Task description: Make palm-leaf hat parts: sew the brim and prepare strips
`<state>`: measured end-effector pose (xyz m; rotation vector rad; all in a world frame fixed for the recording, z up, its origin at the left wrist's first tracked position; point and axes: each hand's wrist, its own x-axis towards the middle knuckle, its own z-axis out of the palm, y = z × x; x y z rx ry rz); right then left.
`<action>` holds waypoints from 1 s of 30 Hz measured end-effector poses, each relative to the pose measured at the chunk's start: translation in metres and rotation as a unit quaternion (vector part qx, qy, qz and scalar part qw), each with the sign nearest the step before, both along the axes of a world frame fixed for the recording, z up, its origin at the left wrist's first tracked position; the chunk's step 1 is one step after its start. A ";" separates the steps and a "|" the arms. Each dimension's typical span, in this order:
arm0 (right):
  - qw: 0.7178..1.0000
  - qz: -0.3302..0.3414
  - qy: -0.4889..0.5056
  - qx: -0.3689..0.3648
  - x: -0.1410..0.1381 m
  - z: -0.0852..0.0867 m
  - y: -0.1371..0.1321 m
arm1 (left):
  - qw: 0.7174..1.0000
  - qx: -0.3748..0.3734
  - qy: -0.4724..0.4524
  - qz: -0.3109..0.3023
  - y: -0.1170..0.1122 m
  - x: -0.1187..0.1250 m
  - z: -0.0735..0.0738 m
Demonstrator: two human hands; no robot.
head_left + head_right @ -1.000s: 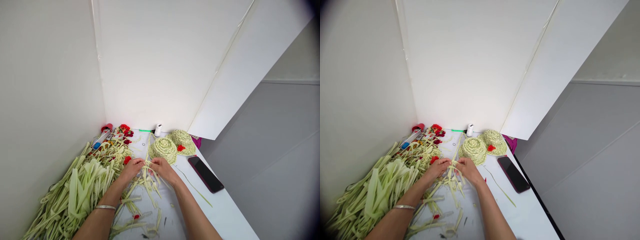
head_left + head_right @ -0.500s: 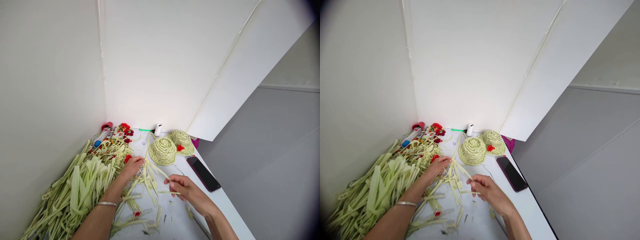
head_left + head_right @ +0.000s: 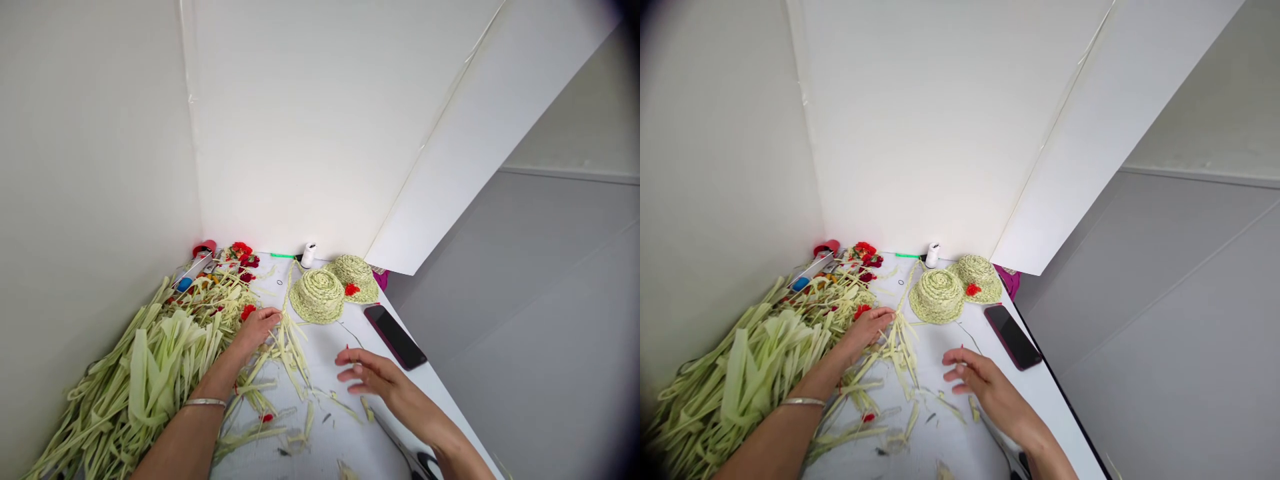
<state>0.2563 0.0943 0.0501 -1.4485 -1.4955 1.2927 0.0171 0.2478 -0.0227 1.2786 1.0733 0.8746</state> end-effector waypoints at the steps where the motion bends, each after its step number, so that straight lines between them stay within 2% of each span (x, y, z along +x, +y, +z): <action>1: 0.998 -0.026 -0.049 0.027 0.003 -0.003 0.002 | 1.000 0.000 -0.001 -0.001 0.000 0.000 0.000; 3: 0.980 -0.077 -0.165 0.077 0.009 -0.008 0.005 | 1.000 -0.001 -0.003 -0.003 -0.001 0.000 0.001; 5: 0.958 -0.097 -0.249 0.098 0.008 -0.010 0.007 | 1.000 -0.001 -0.006 -0.004 -0.002 0.000 0.001; 14: 0.927 0.048 -0.359 0.100 -0.042 -0.027 0.006 | 1.000 0.000 0.001 0.007 -0.001 -0.001 0.001; 16: 0.940 0.046 -0.327 0.085 -0.041 -0.026 0.006 | 1.000 -0.001 0.004 0.012 0.001 0.000 -0.002; 19: 0.987 0.030 -0.152 0.028 -0.037 -0.014 0.014 | 1.000 -0.002 0.003 0.016 0.003 0.001 -0.007; 22: 1.000 0.002 -0.014 0.024 -0.046 -0.002 0.035 | 1.000 0.000 -0.002 0.012 0.003 0.002 -0.007; 25: 0.994 -0.049 -0.041 0.084 -0.066 -0.004 0.065 | 1.000 0.004 -0.004 0.006 0.001 0.003 -0.004; 30: 0.976 -0.111 -0.125 0.143 -0.087 -0.031 0.105 | 1.000 0.004 0.008 0.005 0.000 0.002 0.000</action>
